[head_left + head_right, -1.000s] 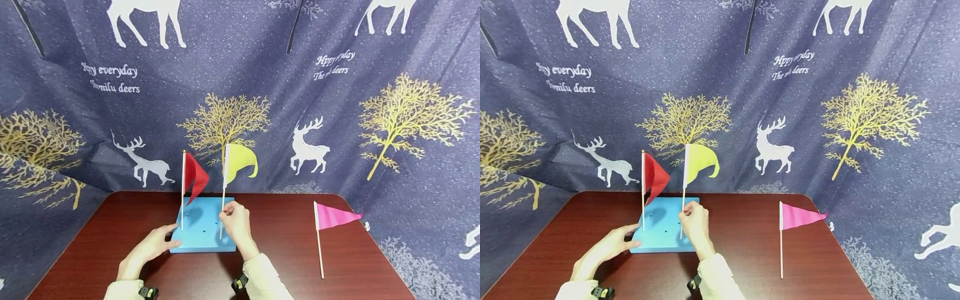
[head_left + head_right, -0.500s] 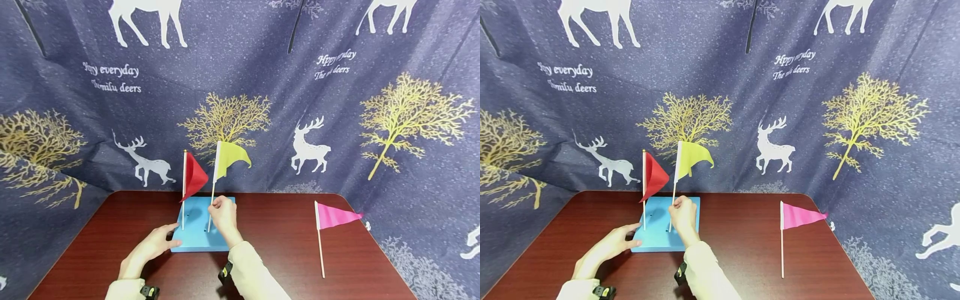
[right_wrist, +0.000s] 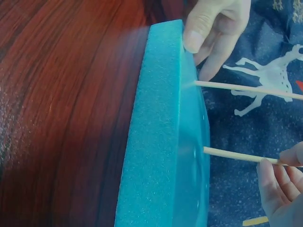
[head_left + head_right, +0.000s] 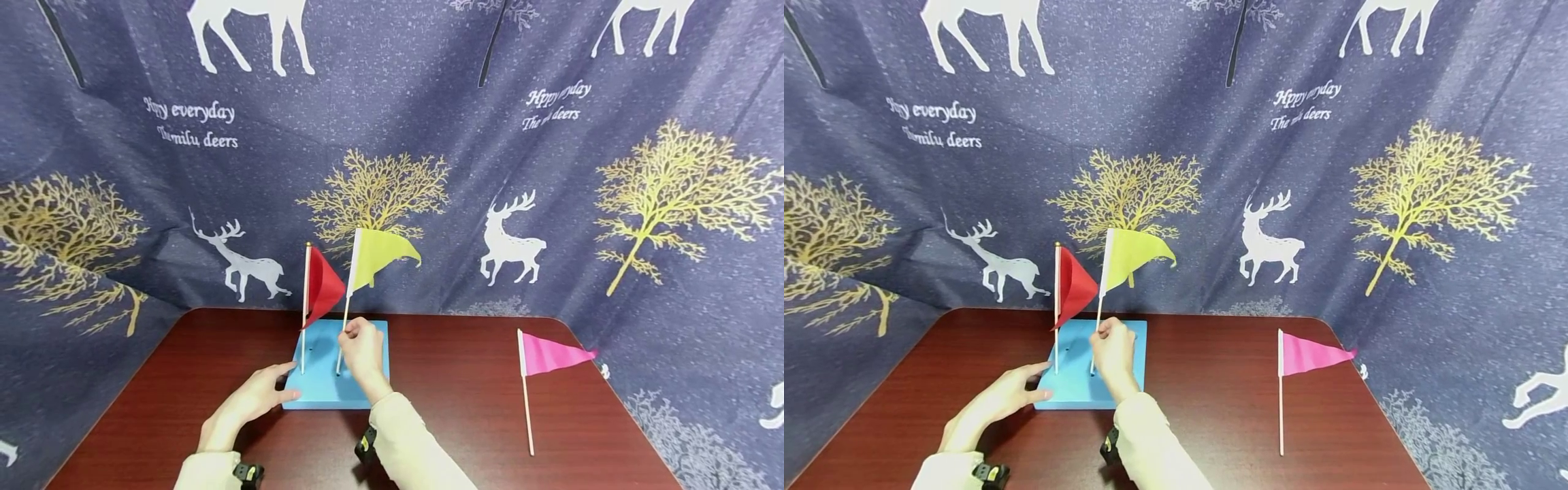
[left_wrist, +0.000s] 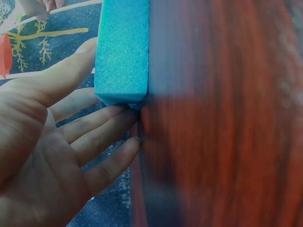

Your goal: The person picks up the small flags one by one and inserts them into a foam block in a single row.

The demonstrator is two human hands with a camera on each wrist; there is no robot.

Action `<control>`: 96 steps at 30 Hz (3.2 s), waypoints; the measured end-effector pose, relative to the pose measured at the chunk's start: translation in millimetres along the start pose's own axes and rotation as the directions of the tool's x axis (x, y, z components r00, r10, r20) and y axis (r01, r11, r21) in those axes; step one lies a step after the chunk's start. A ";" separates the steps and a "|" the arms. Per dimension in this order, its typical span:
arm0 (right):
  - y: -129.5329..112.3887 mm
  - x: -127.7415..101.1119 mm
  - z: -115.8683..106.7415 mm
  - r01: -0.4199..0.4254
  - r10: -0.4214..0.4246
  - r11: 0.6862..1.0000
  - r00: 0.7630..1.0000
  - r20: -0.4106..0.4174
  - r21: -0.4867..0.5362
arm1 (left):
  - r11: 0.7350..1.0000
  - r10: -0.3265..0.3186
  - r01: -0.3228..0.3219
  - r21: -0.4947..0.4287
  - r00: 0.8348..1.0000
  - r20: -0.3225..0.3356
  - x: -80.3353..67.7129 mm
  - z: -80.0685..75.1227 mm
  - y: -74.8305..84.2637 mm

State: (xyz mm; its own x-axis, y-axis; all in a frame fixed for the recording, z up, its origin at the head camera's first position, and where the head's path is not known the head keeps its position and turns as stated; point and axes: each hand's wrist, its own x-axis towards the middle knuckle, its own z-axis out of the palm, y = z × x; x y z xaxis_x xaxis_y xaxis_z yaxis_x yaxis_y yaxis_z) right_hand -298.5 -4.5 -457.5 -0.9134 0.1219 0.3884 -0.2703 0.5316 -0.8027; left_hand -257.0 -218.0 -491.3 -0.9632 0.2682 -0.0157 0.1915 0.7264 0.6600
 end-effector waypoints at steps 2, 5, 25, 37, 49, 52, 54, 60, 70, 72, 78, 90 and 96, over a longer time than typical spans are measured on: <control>-0.4 -1.3 2.4 0.029 -0.030 0.999 0.999 -0.022 -0.018 | 1.000 -0.006 0.006 -0.001 1.000 0.003 0.1 0.3 -0.3; 0.4 -3.8 5.7 0.064 -0.066 0.997 0.997 -0.049 -0.037 | 1.000 -0.017 0.017 -0.010 1.000 0.008 0.0 0.7 -0.8; 7.7 -22.6 20.1 0.093 -0.106 0.992 0.981 -0.160 -0.088 | 1.000 -0.028 0.028 0.006 1.000 0.012 1.7 0.3 0.3; 10.4 -32.8 25.0 0.054 -0.066 0.996 0.979 -0.192 -0.070 | 0.999 -0.050 0.050 -0.009 0.999 0.015 3.0 1.4 -2.4; 11.4 -32.3 25.6 0.017 -0.027 0.998 0.981 -0.192 -0.053 | 0.999 -0.035 0.035 -0.015 0.999 0.007 1.9 -0.2 0.1; 10.6 -31.7 25.0 -0.001 -0.007 0.999 0.983 -0.186 -0.041 | 0.999 -0.027 0.027 -0.022 1.000 0.004 2.2 -0.7 0.8; 10.1 -31.6 24.8 -0.003 -0.004 0.999 0.983 -0.182 -0.040 | 0.999 -0.025 0.025 -0.025 1.000 0.005 2.0 -1.0 1.2; 7.4 -31.6 22.1 0.005 -0.018 0.996 0.989 -0.144 -0.092 | 0.999 -0.031 0.031 -0.027 0.999 0.004 1.1 -1.9 0.8; 0.1 -25.1 -0.9 0.052 -0.044 0.977 0.998 0.040 -0.205 | 0.999 -0.033 0.033 -0.015 0.999 -0.003 1.0 -1.8 -0.6; -0.3 -24.1 -9.4 0.066 -0.046 0.972 0.995 0.094 -0.224 | 0.999 -0.039 0.039 -0.011 0.999 -0.001 1.1 -1.9 -0.2; 5.1 -21.6 -37.4 0.111 -0.061 0.959 0.980 0.192 -0.260 | 0.999 -0.048 0.048 0.000 0.999 0.006 0.9 -3.3 2.0; 40.6 -26.3 -105.4 0.110 -0.036 0.954 0.965 0.258 -0.279 | 1.000 -0.022 0.022 -0.010 1.000 0.003 0.1 1.1 -0.1; 61.7 -27.0 -137.2 0.070 0.004 0.943 0.975 0.224 -0.325 | 1.000 -0.013 0.013 -0.006 1.000 -0.016 -0.3 3.3 -1.9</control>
State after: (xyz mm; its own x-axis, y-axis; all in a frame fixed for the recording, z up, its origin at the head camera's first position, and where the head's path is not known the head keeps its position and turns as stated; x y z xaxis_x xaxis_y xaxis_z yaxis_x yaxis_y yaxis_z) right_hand -248.7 140.0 -455.4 -0.9595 -0.0663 0.2738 -0.2203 0.7822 -0.5828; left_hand -256.4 -217.4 -495.0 -0.9684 0.2489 -0.0127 0.1780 0.7262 0.6641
